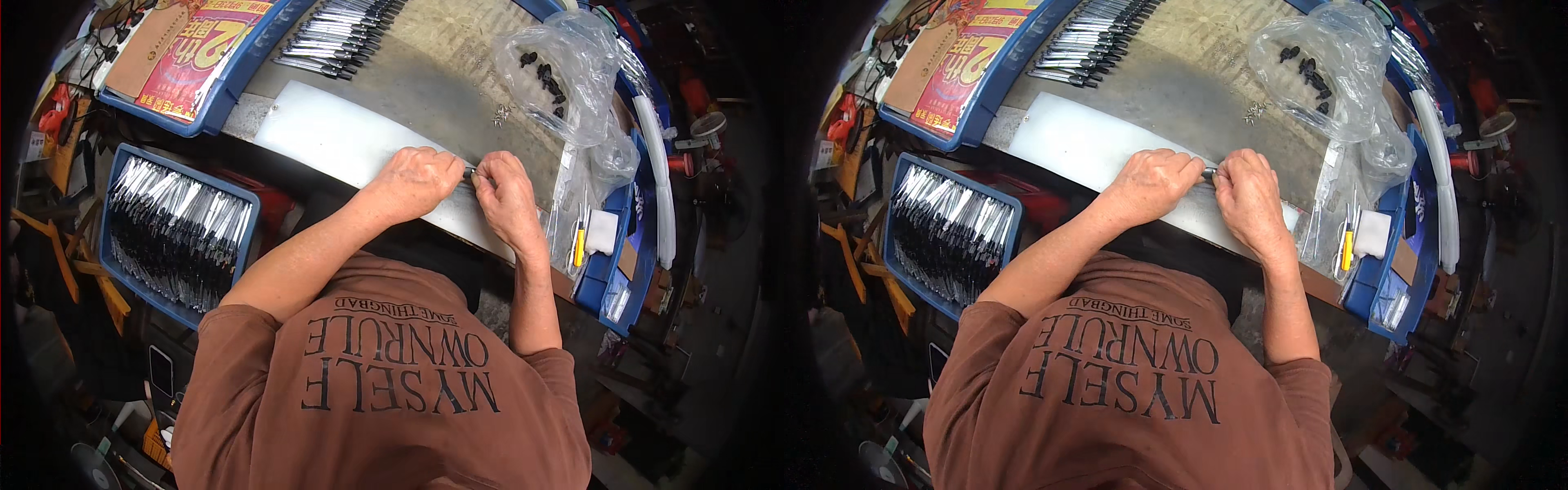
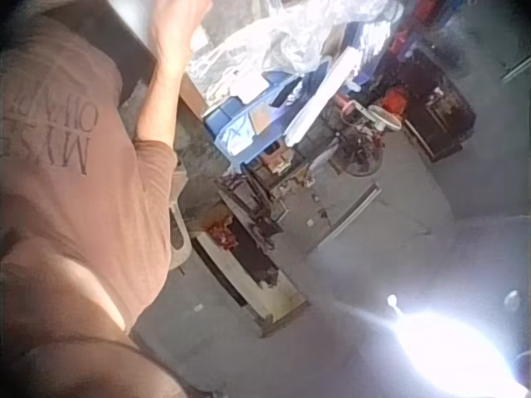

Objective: The person assembles wiper components by hand, fitting plastic clips and pins onto metal blades and arranging the assembled parts into trays.

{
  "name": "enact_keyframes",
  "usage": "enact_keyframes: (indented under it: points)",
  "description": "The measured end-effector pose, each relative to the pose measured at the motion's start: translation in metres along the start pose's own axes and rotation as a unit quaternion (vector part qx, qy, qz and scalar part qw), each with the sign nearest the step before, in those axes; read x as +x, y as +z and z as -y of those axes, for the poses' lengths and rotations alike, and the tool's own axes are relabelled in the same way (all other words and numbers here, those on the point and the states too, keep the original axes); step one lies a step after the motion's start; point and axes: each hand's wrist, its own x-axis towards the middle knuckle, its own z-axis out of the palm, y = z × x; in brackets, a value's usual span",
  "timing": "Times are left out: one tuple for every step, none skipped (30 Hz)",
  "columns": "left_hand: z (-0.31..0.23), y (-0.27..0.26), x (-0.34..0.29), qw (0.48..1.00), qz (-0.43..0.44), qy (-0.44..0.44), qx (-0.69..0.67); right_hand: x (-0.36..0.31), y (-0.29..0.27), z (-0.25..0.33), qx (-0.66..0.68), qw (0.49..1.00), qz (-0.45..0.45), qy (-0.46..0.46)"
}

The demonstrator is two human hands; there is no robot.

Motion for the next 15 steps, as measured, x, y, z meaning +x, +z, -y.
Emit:
enact_keyframes:
  points:
    - [-0.0001, 0.0004, -0.0001, 1.0, 0.0, 0.0, 0.0, -0.0002, 0.001, -0.0009, 0.036, 0.999, -0.009, 0.007]
    - [-0.0001, 0.0007, -0.0003, 1.0, 0.002, -0.002, 0.002, -0.0002, 0.0016, -0.002, 0.036, 0.999, -0.01, 0.007]
    - [-0.0003, 0.0009, -0.0004, 1.0, 0.003, -0.005, 0.005, 0.0, 0.002, -0.0032, 0.04, 0.999, -0.013, 0.006]
    - [-0.0006, 0.0007, -0.0005, 1.0, 0.003, -0.005, 0.005, 0.0002, 0.0024, -0.0043, 0.045, 0.999, -0.016, 0.005]
    - [-0.001, 0.0003, -0.0005, 1.0, 0.003, -0.008, 0.002, 0.0002, 0.003, -0.0053, 0.045, 0.999, -0.016, 0.005]
    - [-0.0012, -0.0001, -0.0003, 1.0, 0.003, -0.011, -0.001, 0.0003, 0.0033, -0.0062, 0.042, 0.999, -0.018, -0.013]
    - [-0.0013, -0.0001, -0.0001, 1.0, 0.003, -0.011, 0.0, 0.0003, 0.0036, -0.0069, 0.038, 0.999, -0.02, -0.031]
    - [-0.0012, 0.0001, 0.0003, 1.0, 0.003, -0.01, -0.001, 0.0001, 0.0037, -0.0073, 0.038, 0.999, -0.02, -0.031]
    - [-0.0011, 0.0004, 0.0003, 1.0, 0.002, -0.009, -0.001, -0.0005, 0.0039, -0.0076, 0.033, 0.999, -0.02, -0.037]
    - [-0.0007, 0.001, 0.0, 1.0, 0.003, -0.009, -0.001, -0.0008, 0.004, -0.0078, 0.028, 0.999, -0.02, -0.041]
    - [-0.0002, 0.0018, -0.0004, 1.0, 0.002, -0.009, -0.001, -0.0009, 0.0041, -0.0078, 0.029, 0.999, -0.02, -0.041]
    - [0.0001, 0.0023, -0.0008, 1.0, 0.002, -0.009, -0.001, -0.001, 0.004, -0.0077, 0.024, 0.998, -0.02, -0.048]
    - [0.0, 0.002, -0.0008, 1.0, 0.003, -0.009, -0.001, -0.0011, 0.0039, -0.0076, 0.02, 0.998, -0.02, -0.054]
    - [-0.0003, 0.0014, -0.0006, 1.0, 0.004, -0.007, 0.001, -0.0012, 0.0039, -0.0077, 0.02, 0.998, -0.021, -0.053]
    - [-0.0004, 0.0007, -0.0006, 1.0, 0.004, -0.006, 0.003, -0.0008, 0.0037, -0.0077, 0.012, 0.998, -0.019, -0.057]
